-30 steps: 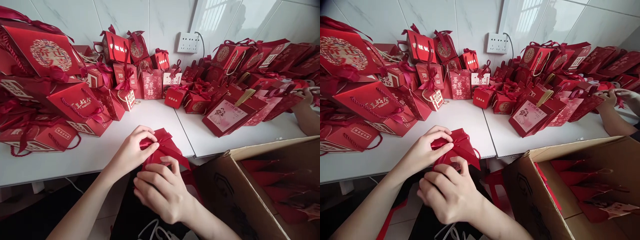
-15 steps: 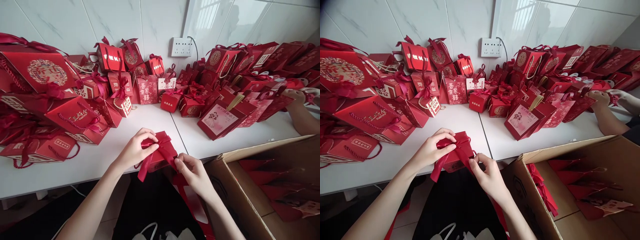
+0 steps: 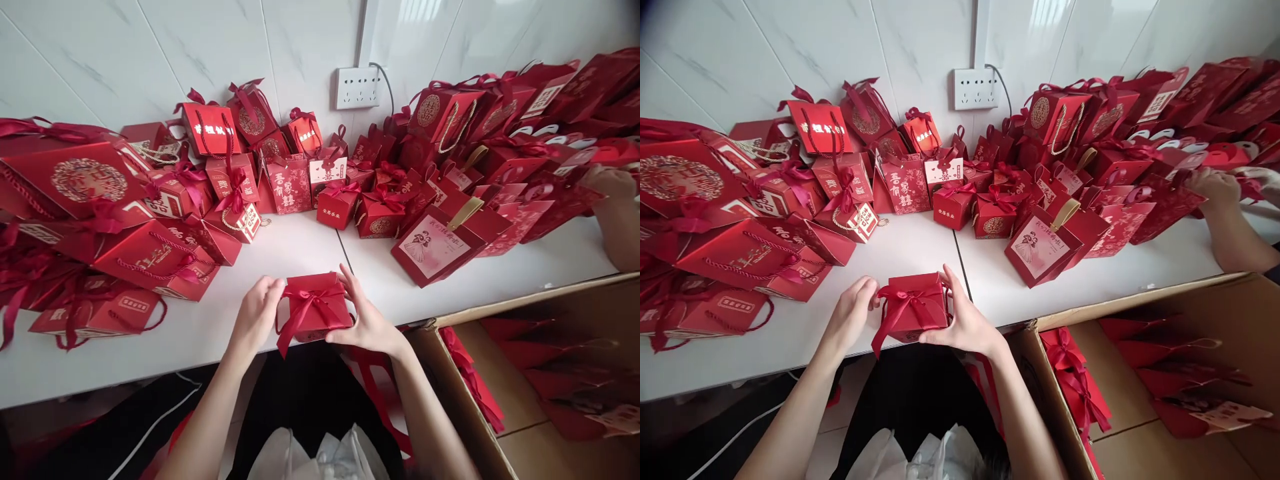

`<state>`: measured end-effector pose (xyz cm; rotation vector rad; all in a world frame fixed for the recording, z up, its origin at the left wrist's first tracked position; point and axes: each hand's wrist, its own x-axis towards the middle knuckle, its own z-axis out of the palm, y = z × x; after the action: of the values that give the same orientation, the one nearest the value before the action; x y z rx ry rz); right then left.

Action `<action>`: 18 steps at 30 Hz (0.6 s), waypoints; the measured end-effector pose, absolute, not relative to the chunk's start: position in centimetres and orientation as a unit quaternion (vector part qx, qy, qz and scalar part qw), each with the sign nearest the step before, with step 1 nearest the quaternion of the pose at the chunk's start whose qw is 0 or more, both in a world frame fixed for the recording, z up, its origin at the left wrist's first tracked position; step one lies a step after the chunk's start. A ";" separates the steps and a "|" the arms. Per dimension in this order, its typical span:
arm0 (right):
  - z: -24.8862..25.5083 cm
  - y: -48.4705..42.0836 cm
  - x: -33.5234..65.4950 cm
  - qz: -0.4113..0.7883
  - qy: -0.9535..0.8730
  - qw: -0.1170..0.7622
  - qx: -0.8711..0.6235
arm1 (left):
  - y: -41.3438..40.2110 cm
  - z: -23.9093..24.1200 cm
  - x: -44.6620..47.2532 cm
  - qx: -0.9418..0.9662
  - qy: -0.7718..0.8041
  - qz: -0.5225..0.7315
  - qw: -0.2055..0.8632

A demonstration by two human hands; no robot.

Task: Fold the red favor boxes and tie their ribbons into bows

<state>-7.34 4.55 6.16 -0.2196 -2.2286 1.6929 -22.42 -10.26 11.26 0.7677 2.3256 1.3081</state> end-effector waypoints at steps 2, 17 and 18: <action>6.1 4.4 -7.6 0.584 -0.792 0.154 -0.089 | -10.1 11.7 -21.7 0.281 0.808 0.461 0.236; 7.6 3.4 -7.0 0.477 -0.828 0.273 -0.109 | -11.1 13.2 -18.5 0.349 0.761 0.547 0.015; 7.9 3.3 -6.9 0.463 -0.829 0.294 -0.109 | -11.2 13.6 -18.0 0.385 0.756 0.529 -0.026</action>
<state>-6.94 3.26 7.92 -0.2904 -2.2076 1.2339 -18.02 -11.15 13.57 1.2293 2.4144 1.6907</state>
